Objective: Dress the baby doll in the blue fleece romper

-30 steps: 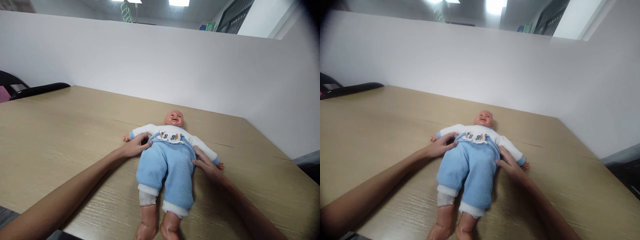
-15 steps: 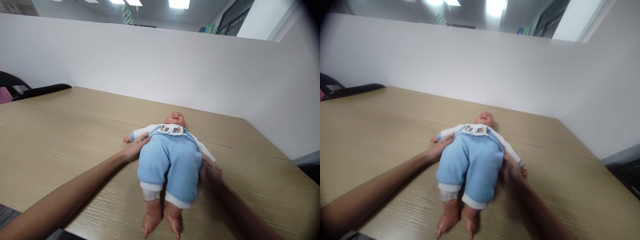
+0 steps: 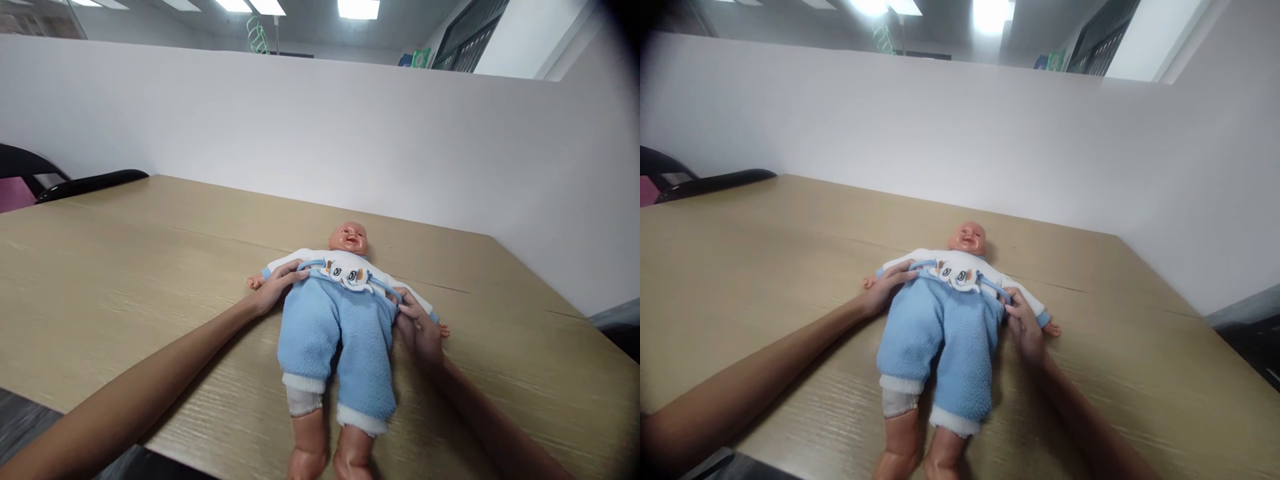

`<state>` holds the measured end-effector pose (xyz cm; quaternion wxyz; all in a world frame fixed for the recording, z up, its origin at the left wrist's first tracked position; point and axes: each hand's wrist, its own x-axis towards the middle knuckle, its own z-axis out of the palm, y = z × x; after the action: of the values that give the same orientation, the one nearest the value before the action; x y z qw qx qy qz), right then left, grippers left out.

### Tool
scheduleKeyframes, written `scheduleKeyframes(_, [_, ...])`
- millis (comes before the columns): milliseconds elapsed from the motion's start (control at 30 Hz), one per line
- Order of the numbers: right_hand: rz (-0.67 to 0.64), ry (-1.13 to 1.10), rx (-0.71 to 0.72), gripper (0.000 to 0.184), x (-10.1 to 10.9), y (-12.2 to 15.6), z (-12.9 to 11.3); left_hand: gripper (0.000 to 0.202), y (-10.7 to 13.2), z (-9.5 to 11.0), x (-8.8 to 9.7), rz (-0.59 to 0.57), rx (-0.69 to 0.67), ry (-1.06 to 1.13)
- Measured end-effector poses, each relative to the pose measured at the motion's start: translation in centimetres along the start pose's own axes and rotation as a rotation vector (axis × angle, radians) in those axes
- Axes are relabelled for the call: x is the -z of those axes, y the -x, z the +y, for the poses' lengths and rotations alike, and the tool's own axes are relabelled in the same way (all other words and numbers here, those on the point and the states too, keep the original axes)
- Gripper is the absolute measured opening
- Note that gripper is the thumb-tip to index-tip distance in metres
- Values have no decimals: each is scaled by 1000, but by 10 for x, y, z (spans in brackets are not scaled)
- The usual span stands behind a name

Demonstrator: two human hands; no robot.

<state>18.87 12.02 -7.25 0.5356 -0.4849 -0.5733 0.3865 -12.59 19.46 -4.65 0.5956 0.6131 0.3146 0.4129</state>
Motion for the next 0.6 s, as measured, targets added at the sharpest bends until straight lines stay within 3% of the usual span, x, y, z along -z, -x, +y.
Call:
scheduleKeyframes(167, [3, 73, 71, 25, -2, -1, -11, 40, 1, 12, -3, 5, -132, -201])
scheduleKeyframes(400, [-172, 128, -9, 36, -8, -9, -21, 52, -16, 5, -9, 91, -37, -137])
scheduleKeyframes(600, [-11, -18, -77, 53, -13, -27, -22, 49, -28, 11, -6, 86, -41, -380])
